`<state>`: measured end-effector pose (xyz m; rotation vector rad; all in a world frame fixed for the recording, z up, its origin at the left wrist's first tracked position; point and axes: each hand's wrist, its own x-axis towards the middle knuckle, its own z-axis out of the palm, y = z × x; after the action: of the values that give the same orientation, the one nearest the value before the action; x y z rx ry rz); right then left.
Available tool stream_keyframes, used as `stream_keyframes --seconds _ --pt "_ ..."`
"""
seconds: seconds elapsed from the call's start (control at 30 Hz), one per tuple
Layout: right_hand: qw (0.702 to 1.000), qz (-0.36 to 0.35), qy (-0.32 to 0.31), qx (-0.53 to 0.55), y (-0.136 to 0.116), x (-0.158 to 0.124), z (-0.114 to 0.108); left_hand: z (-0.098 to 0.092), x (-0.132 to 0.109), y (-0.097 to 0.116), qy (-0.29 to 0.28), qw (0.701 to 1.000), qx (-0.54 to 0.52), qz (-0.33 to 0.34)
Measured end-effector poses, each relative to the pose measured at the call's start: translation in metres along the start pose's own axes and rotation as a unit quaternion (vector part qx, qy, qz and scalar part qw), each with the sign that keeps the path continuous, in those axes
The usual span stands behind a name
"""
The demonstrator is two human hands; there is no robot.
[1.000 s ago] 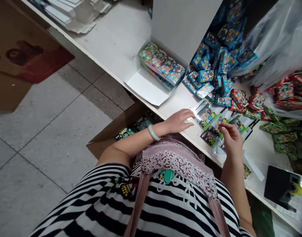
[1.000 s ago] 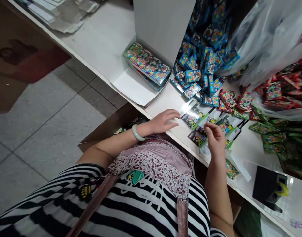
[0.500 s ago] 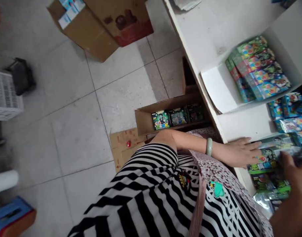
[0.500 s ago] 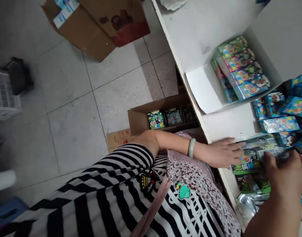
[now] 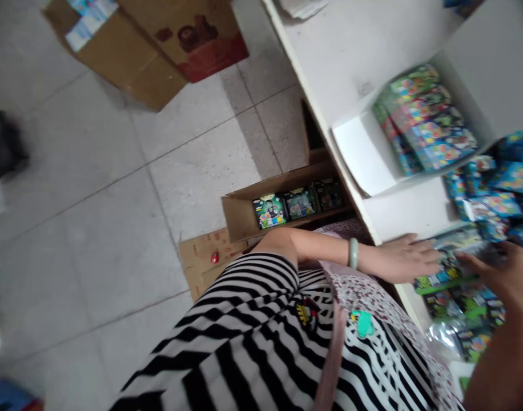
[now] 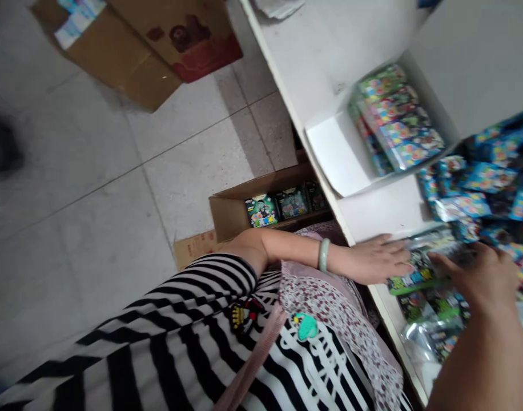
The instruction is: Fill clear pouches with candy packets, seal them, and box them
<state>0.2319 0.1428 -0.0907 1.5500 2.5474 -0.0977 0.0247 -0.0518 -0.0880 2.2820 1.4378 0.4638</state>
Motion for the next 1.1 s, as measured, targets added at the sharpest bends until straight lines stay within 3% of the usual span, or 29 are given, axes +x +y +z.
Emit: stream_keyframes --seconds 0.1,0.2,0.37,0.5,0.6,0.67,0.73,0.8,0.87,0.93,1.1 --pt "0.996 -0.011 -0.09 0.002 -0.024 -0.002 -0.028 0.001 -0.003 -0.001 -0.014 1.0 -0.027 0.002" --pt "0.989 0.017 -0.117 0.091 -0.042 0.002 -0.046 0.002 0.002 -0.005 -0.008 0.999 -0.046 -0.015" --pt "0.969 0.077 -0.135 0.194 -0.043 0.008 -0.049 -0.004 0.019 -0.012 0.001 0.995 -0.086 -0.044" --pt "0.984 0.074 -0.071 0.148 -0.036 -0.019 -0.056 -0.01 0.032 -0.02 0.04 0.98 -0.17 -0.099" --pt "0.982 0.104 -0.067 0.143 -0.034 -0.053 -0.052 -0.011 0.041 -0.029 0.028 0.946 -0.292 -0.141" --pt "0.974 0.121 -0.072 0.178 -0.038 -0.075 -0.041 -0.01 0.047 -0.032 0.005 0.915 -0.371 -0.159" --pt "0.964 0.133 -0.037 0.229 -0.045 -0.089 -0.024 -0.009 0.053 -0.032 -0.005 0.885 -0.432 -0.175" --pt "0.933 0.161 -0.011 0.323 -0.052 -0.095 -0.007 -0.008 0.059 -0.029 -0.029 0.843 -0.502 -0.194" --pt "0.88 0.193 -0.019 0.433 -0.056 -0.096 0.006 -0.008 0.063 -0.025 -0.067 0.79 -0.571 -0.213" --pt "0.849 0.21 -0.014 0.484 -0.057 -0.096 0.011 -0.007 0.065 -0.022 -0.081 0.759 -0.606 -0.225" --pt "0.906 0.18 0.071 0.376 -0.051 -0.084 -0.006 -0.003 0.068 -0.024 -0.063 0.775 -0.584 -0.232"
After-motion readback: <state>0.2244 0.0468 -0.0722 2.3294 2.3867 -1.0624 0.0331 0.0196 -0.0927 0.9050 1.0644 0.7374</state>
